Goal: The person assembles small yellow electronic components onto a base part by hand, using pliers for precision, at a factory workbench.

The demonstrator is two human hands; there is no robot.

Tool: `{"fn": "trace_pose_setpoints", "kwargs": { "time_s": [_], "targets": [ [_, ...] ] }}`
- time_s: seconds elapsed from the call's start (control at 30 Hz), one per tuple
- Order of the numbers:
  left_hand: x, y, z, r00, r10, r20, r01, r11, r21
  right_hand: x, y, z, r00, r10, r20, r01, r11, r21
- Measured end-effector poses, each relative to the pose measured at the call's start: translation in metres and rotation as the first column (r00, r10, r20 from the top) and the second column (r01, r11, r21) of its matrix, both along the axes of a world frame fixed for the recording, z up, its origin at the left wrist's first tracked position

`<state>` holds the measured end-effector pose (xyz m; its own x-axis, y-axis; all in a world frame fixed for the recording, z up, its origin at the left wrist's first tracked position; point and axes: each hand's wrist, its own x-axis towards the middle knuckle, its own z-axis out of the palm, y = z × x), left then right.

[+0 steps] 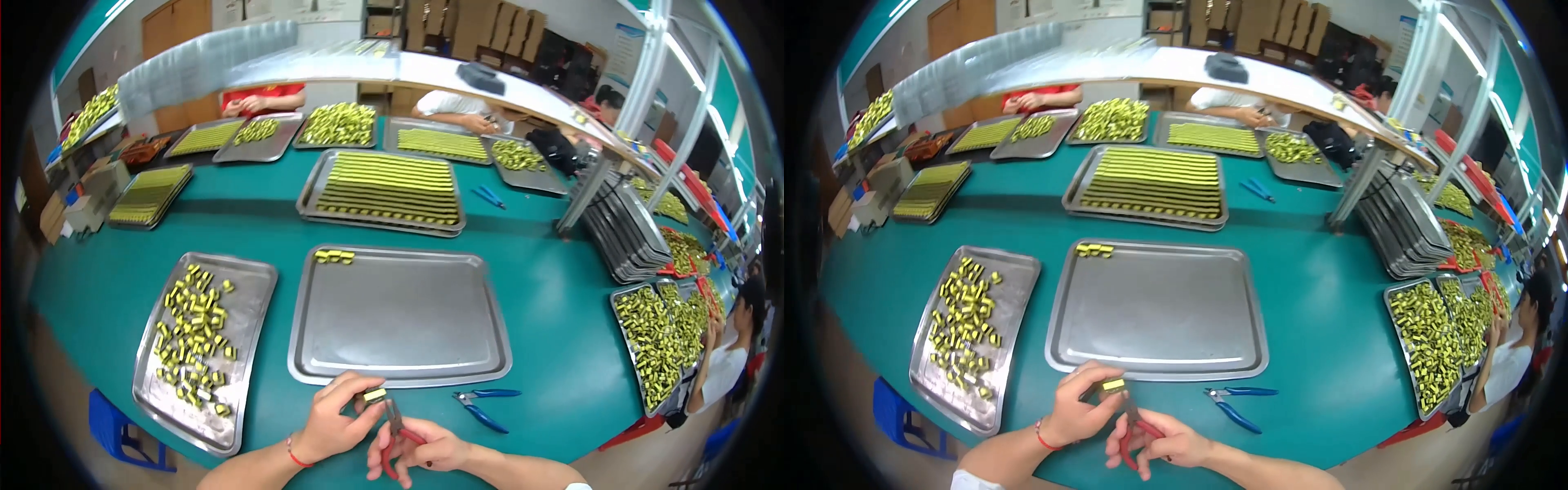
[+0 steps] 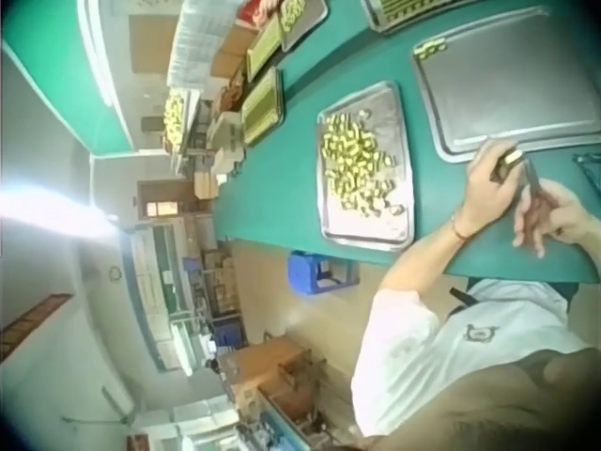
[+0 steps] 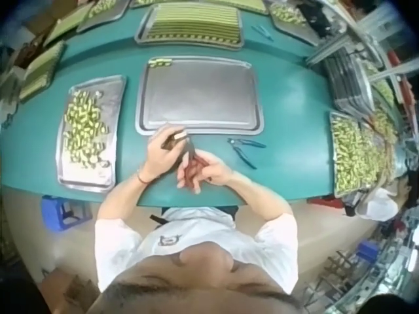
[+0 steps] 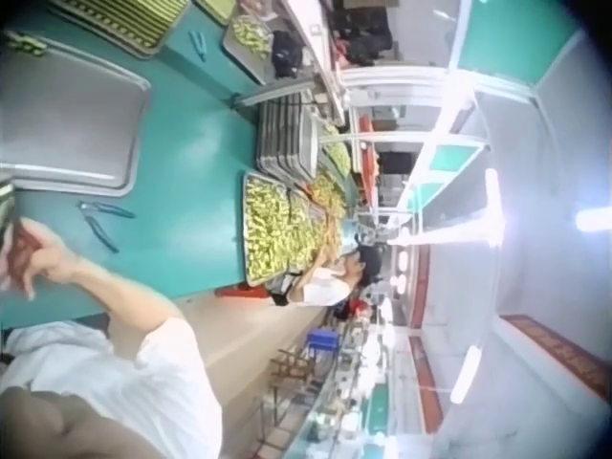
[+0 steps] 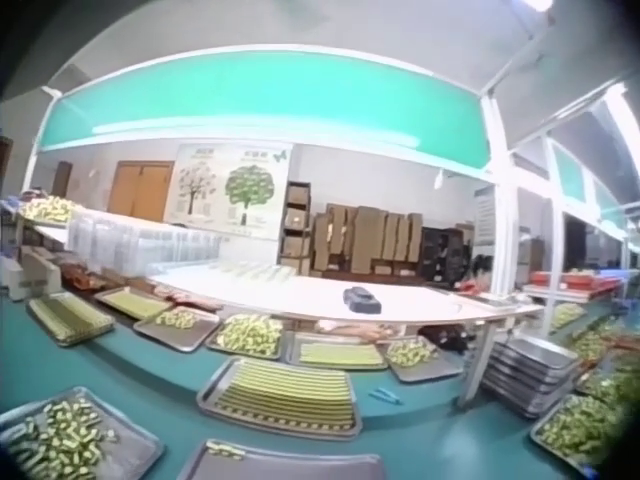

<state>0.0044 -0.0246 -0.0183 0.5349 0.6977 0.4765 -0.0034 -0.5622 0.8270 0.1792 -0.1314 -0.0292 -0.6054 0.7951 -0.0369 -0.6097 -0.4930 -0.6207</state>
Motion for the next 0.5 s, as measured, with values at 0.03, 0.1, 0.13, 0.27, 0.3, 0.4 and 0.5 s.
{"fn": "trace_pose_setpoints", "kwargs": {
  "time_s": [0.03, 0.1, 0.13, 0.27, 0.3, 0.4, 0.5],
  "targets": [
    [0.0, -0.001, 0.001, 1.0, 0.027, -0.015, -0.027, 0.999, -0.021, 0.002, -0.001, -0.002, 1.0, 0.027, -0.015, -0.027, 0.999, -0.021],
    [0.01, 0.001, 0.002, 0.999, -0.034, 0.012, 0.034, 0.999, -0.042, 0.01, -0.003, -0.012, 0.998, 0.005, -0.068, -0.007, 1.0, -0.023],
    [0.011, 0.001, 0.004, 0.999, -0.026, 0.025, 0.028, 0.998, -0.053, 0.01, -0.003, -0.006, 0.998, 0.013, -0.054, -0.015, 0.999, -0.038],
    [0.008, 0.003, 0.004, 0.999, -0.01, 0.039, 0.011, 1.0, -0.024, 0.009, -0.002, 0.006, 0.997, 0.04, -0.064, -0.047, 0.994, -0.101],
    [0.007, 0.004, 0.003, 0.999, -0.014, 0.047, 0.014, 1.0, 0.002, 0.008, -0.001, 0.006, 0.997, 0.038, -0.069, -0.045, 0.993, -0.107],
    [0.005, 0.002, 0.001, 0.999, 0.008, 0.054, -0.009, 1.0, 0.015, 0.009, 0.001, 0.005, 0.994, 0.07, -0.081, -0.079, 0.991, -0.11],
    [0.007, 0.0, 0.0, 0.998, 0.024, 0.058, -0.025, 0.999, 0.023, 0.007, 0.0, 0.008, 0.993, 0.099, -0.07, -0.107, 0.988, -0.111]
  ]
}}
